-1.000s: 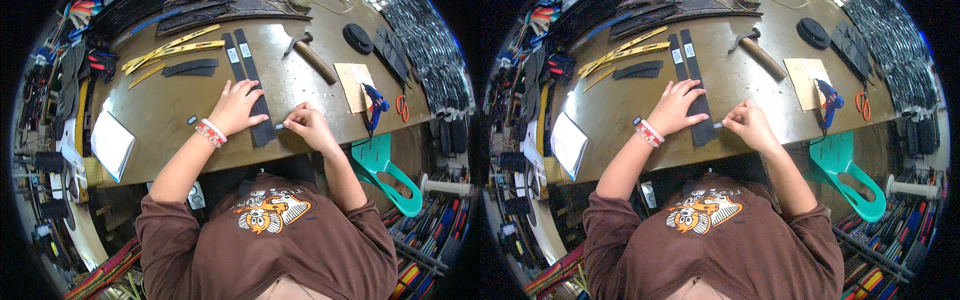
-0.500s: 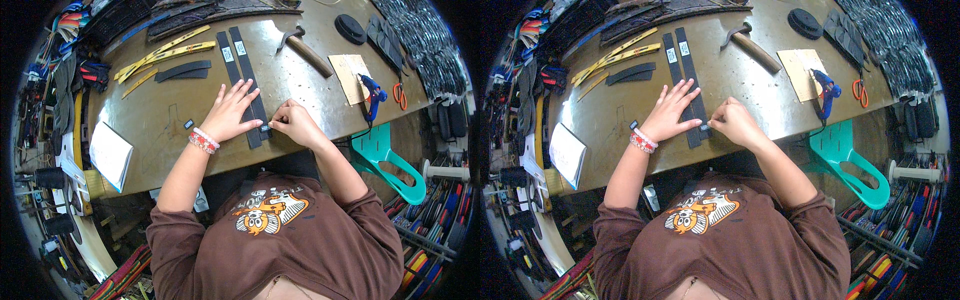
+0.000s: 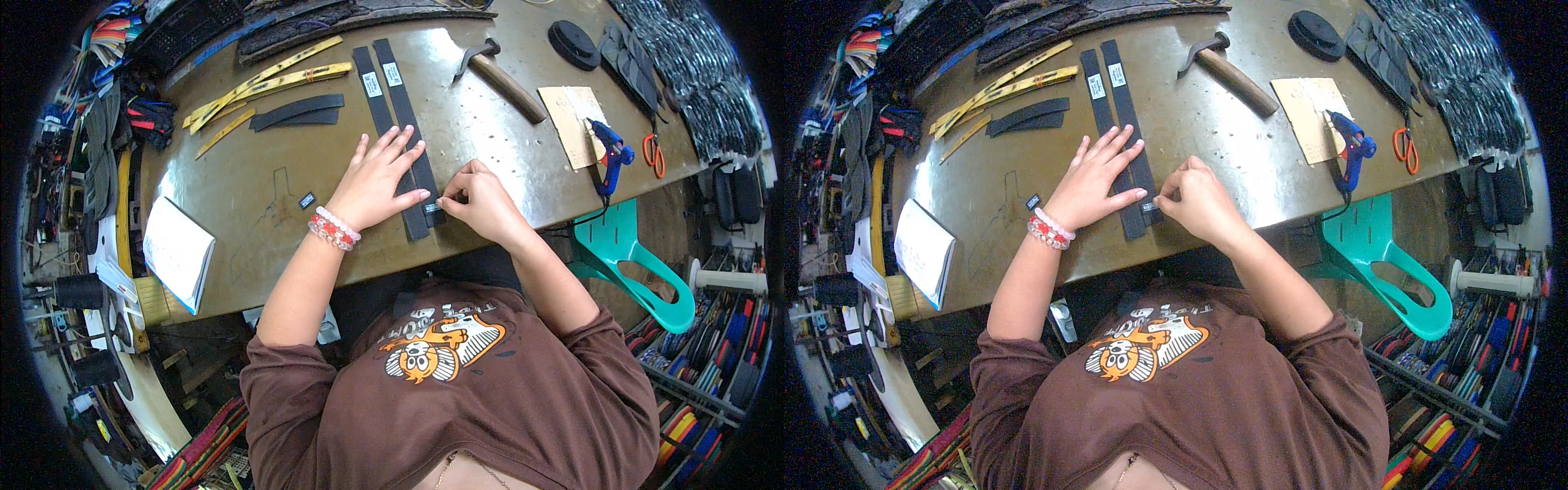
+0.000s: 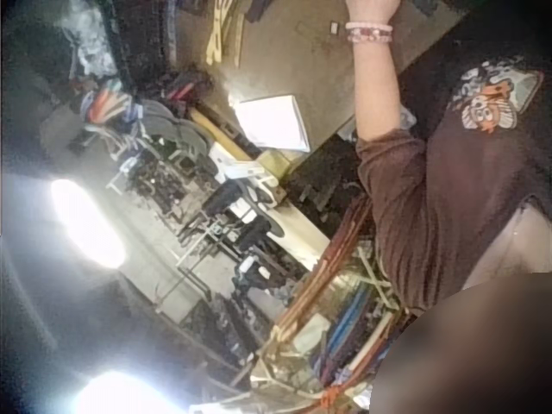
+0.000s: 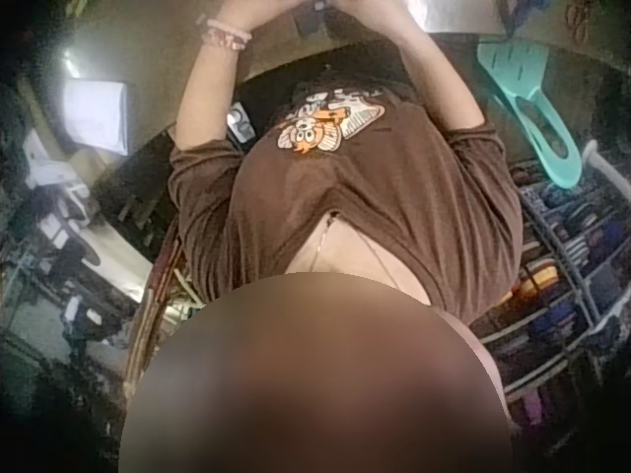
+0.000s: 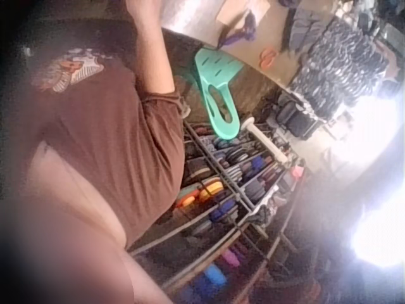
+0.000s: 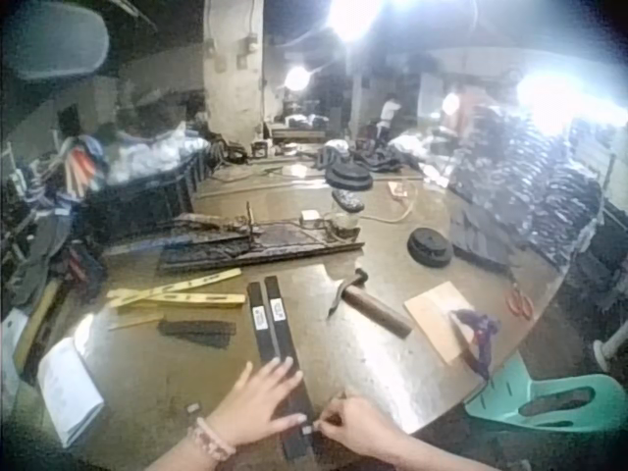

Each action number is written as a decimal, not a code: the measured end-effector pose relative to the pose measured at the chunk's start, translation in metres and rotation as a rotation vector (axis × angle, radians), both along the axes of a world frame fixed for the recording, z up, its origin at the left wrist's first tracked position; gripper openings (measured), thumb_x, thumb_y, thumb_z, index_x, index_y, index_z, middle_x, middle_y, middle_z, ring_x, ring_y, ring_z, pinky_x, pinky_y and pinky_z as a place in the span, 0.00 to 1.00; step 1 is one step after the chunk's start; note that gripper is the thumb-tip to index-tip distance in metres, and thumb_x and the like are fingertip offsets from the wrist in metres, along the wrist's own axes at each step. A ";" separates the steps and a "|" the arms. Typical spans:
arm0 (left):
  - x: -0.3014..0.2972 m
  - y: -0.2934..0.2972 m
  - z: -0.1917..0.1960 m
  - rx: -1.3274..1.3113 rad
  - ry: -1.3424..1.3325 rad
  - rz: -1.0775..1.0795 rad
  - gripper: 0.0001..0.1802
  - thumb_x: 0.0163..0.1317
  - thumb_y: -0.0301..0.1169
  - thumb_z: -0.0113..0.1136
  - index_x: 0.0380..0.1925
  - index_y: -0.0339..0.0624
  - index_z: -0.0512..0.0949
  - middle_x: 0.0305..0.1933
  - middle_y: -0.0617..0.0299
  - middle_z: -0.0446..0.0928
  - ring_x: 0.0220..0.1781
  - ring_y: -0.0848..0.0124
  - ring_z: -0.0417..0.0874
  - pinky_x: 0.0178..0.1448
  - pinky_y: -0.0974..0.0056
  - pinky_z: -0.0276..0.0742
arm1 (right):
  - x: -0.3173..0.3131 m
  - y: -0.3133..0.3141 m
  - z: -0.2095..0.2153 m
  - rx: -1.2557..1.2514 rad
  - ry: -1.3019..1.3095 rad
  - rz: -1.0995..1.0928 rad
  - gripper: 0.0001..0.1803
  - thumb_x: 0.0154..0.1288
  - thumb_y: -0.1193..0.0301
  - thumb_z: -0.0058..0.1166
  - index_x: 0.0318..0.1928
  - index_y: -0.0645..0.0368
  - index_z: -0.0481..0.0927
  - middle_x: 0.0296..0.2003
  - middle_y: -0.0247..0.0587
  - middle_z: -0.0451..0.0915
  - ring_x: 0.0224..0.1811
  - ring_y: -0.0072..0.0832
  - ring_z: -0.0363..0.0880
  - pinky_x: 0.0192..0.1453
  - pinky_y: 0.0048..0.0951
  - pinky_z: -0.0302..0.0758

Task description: The person measures and marks a black strap using a yellow ruler, then cuts it with a hammer. They retrieve small white labels from a plastic bag and attach them to the strap pieces using a hot glue gun. The person also handles a roll of black material and places it on the table.

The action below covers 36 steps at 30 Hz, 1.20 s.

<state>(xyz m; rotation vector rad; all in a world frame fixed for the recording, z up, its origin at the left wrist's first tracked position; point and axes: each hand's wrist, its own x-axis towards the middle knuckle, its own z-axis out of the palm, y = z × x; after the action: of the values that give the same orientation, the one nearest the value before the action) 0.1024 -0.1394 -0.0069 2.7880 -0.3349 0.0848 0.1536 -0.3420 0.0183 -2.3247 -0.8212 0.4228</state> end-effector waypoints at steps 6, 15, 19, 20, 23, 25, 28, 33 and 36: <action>0.000 -0.003 0.002 0.002 0.002 0.005 0.47 0.50 0.60 0.59 0.65 0.46 0.62 0.73 0.52 0.53 0.75 0.58 0.50 0.74 0.42 0.40 | 0.000 0.000 -0.008 0.013 -0.025 -0.037 0.09 0.48 0.69 0.64 0.27 0.63 0.83 0.36 0.51 0.76 0.43 0.44 0.76 0.50 0.37 0.73; 0.000 -0.005 -0.003 0.016 0.020 -0.010 0.49 0.50 0.61 0.58 0.67 0.47 0.57 0.75 0.54 0.46 0.76 0.56 0.45 0.74 0.41 0.37 | -0.042 -0.009 -0.018 0.107 -0.536 0.155 0.13 0.55 0.78 0.50 0.42 0.68 0.76 0.42 0.49 0.74 0.46 0.43 0.73 0.52 0.38 0.71; -0.013 0.005 0.018 0.003 -0.036 0.032 0.43 0.54 0.57 0.58 0.67 0.50 0.60 0.75 0.56 0.48 0.76 0.54 0.46 0.74 0.44 0.41 | -0.049 -0.016 -0.032 0.035 -0.620 0.249 0.18 0.52 0.77 0.49 0.45 0.69 0.73 0.45 0.48 0.73 0.47 0.43 0.72 0.52 0.38 0.69; -0.020 0.012 0.025 -0.062 -0.172 0.095 0.38 0.55 0.52 0.59 0.64 0.50 0.64 0.71 0.54 0.56 0.72 0.53 0.54 0.72 0.47 0.49 | -0.048 -0.014 -0.034 0.045 -0.598 0.245 0.18 0.52 0.77 0.49 0.45 0.69 0.73 0.45 0.49 0.73 0.47 0.42 0.72 0.51 0.39 0.70; -0.067 0.039 0.037 -0.147 -0.170 0.412 0.22 0.57 0.36 0.60 0.53 0.45 0.76 0.52 0.52 0.76 0.55 0.53 0.73 0.61 0.56 0.68 | -0.045 -0.008 -0.033 0.189 -0.613 0.171 0.14 0.53 0.76 0.49 0.42 0.66 0.73 0.41 0.51 0.75 0.43 0.41 0.74 0.47 0.39 0.71; -0.088 0.047 0.027 0.005 -0.042 0.499 0.17 0.57 0.32 0.61 0.46 0.41 0.79 0.43 0.52 0.77 0.47 0.55 0.75 0.55 0.56 0.71 | -0.040 -0.007 -0.026 0.182 -0.663 0.205 0.18 0.55 0.76 0.48 0.47 0.69 0.72 0.41 0.51 0.75 0.45 0.42 0.74 0.50 0.38 0.72; -0.104 0.056 0.011 0.161 -0.222 0.401 0.13 0.55 0.20 0.56 0.43 0.34 0.78 0.38 0.53 0.75 0.41 0.57 0.74 0.48 0.58 0.73 | -0.025 -0.033 -0.013 0.290 -0.457 0.056 0.23 0.54 0.73 0.55 0.53 0.65 0.71 0.44 0.52 0.74 0.48 0.41 0.73 0.52 0.38 0.71; -0.090 0.057 0.015 0.105 -0.218 0.492 0.13 0.54 0.20 0.57 0.41 0.36 0.79 0.34 0.52 0.75 0.37 0.58 0.77 0.44 0.59 0.75 | 0.058 -0.150 -0.028 0.681 -0.619 -1.090 0.30 0.51 0.63 0.69 0.47 0.63 0.65 0.37 0.42 0.70 0.40 0.32 0.71 0.46 0.36 0.70; -0.070 0.039 0.029 -0.301 -0.178 0.552 0.13 0.55 0.20 0.56 0.42 0.38 0.80 0.34 0.54 0.76 0.35 0.65 0.80 0.40 0.64 0.78 | 0.103 -0.198 -0.042 0.176 -0.564 -0.959 0.29 0.54 0.55 0.65 0.47 0.64 0.73 0.38 0.51 0.78 0.42 0.43 0.77 0.48 0.39 0.71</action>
<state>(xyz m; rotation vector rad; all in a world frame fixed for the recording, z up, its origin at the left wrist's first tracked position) 0.0319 -0.1008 0.0222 2.4946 0.3858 0.4710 0.2571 -0.5396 -0.0238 -2.3653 0.1048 -0.7042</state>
